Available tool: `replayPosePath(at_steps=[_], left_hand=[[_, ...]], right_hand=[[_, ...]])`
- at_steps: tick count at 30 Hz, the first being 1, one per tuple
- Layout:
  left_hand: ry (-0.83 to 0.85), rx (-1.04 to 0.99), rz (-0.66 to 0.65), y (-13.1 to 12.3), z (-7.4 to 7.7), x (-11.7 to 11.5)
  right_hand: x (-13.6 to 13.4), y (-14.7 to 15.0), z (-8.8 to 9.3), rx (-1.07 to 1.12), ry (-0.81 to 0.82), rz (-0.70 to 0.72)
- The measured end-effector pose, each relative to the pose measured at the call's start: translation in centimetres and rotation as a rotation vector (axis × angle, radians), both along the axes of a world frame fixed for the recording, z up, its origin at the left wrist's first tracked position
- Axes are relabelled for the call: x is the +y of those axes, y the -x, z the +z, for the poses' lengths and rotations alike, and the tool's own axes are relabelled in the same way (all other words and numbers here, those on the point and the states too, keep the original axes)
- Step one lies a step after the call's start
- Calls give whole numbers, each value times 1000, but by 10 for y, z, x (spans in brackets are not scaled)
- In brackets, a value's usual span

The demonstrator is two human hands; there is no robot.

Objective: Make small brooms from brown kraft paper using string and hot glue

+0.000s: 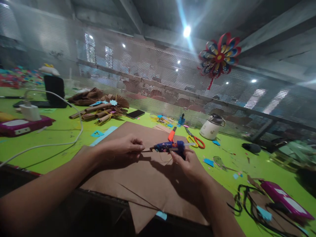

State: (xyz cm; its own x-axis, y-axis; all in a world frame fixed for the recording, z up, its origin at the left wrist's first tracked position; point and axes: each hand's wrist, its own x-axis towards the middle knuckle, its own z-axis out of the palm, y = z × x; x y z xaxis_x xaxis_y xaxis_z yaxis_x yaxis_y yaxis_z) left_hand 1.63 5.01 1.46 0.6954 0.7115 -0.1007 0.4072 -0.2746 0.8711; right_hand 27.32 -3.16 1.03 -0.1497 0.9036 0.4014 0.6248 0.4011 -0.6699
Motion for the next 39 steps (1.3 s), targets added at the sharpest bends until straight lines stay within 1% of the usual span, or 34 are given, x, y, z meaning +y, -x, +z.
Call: replayPosePath(at_steps=[3,8,14,21,25,32,39], left_hand=[[-31,0,-5,1,0,1],[-27,11,22,1,1,-2],[-43,2,8,0,-1,-3],[-86,43,11,2,4,-1],[-94,64,10,2,5,-1],[-63,29,0,0,2,-1],[-58,57,13,2,9,-4]], right_hand=[[-1,0,1,-5,-5,-13],[-3,-3,2,-40,51,-9],[1,-3,-3,-15,58,-6],[1,-9,-4,-24,78,-13],[0,-7,-4,5,111,20],[1,-2,-4,20,62,30],[3,-7,-7,6,52,-24]])
